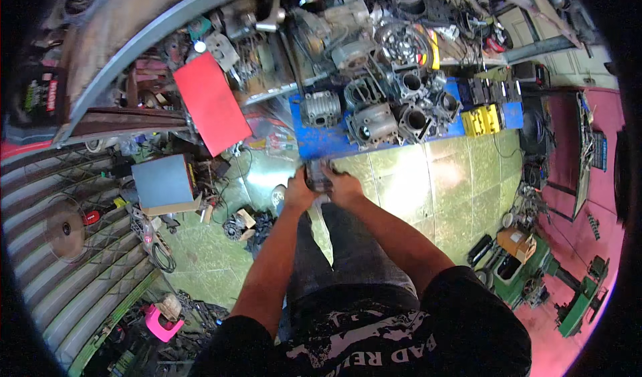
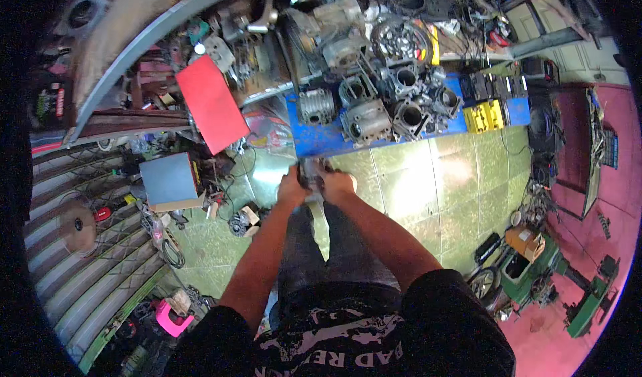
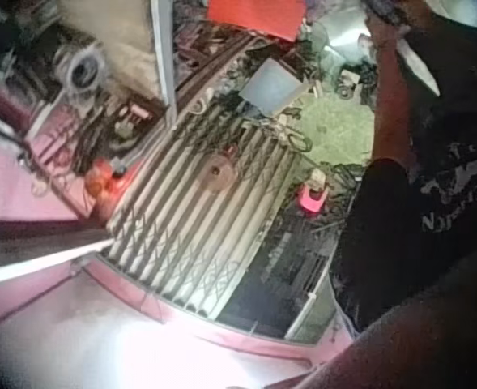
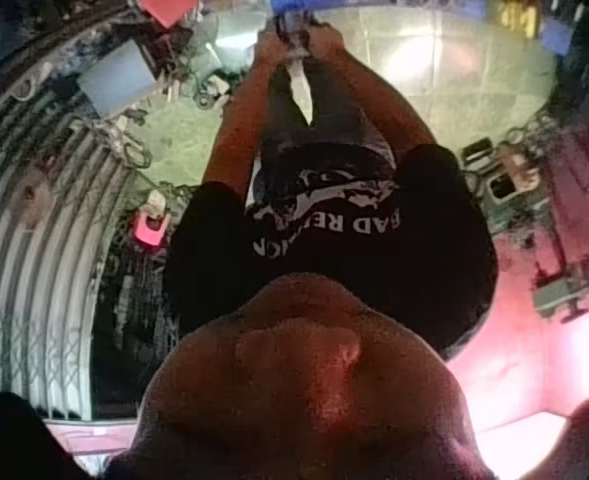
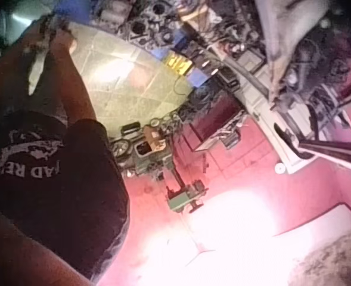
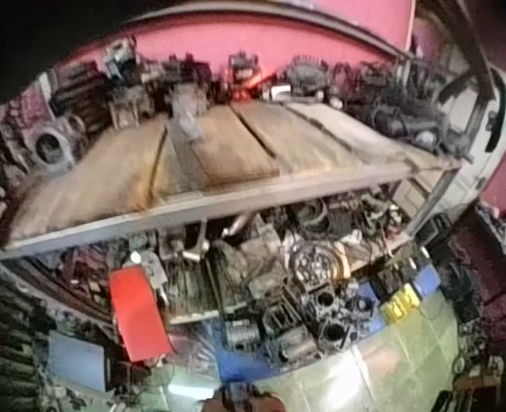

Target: The person uses a metal file to scrape and clean the surfaces of several small metal engine parts. They handle the parts one by one, rotating them to file different sides and edges, then placing them back on the workbench.

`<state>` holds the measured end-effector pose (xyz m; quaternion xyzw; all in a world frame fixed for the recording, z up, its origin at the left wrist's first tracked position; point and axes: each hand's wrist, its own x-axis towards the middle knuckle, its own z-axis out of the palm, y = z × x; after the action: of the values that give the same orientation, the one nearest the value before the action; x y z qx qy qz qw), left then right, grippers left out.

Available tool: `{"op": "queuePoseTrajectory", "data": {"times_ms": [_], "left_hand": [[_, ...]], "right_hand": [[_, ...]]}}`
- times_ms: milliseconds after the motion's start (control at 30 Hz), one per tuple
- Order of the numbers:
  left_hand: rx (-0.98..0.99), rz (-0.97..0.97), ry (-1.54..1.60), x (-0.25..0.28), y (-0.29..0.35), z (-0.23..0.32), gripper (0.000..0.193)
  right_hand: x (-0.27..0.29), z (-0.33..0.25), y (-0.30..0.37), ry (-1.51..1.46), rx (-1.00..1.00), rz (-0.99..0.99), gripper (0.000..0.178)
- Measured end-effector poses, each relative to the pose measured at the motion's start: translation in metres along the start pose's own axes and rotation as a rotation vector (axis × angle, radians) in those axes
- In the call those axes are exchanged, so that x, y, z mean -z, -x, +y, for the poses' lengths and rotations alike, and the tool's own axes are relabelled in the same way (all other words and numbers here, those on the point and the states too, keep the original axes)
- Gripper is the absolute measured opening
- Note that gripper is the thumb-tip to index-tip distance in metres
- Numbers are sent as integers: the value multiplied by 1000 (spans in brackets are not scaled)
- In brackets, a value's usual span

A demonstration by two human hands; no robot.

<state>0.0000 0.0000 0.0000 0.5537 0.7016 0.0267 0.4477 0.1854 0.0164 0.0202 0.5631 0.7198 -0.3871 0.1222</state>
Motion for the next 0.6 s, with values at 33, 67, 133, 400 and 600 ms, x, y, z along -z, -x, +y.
{"op": "queuePoseTrajectory", "data": {"times_ms": [33,67,133,400,600], "left_hand": [[-64,45,82,-8,6,-8,97],[-39,44,29,-15,13,-12,96],[-82,-13,42,6,39,-15,96],[-159,226,71,82,144,39,106],[-567,488,-21,255,196,120,106]], "right_hand": [[-2,7,1,-2,30,-21,91],[-9,18,1,-9,85,-44,88],[6,6,23,-32,177,-34,82],[89,-60,98,-28,336,118,76],[238,-162,153,117,671,642,79]]}}
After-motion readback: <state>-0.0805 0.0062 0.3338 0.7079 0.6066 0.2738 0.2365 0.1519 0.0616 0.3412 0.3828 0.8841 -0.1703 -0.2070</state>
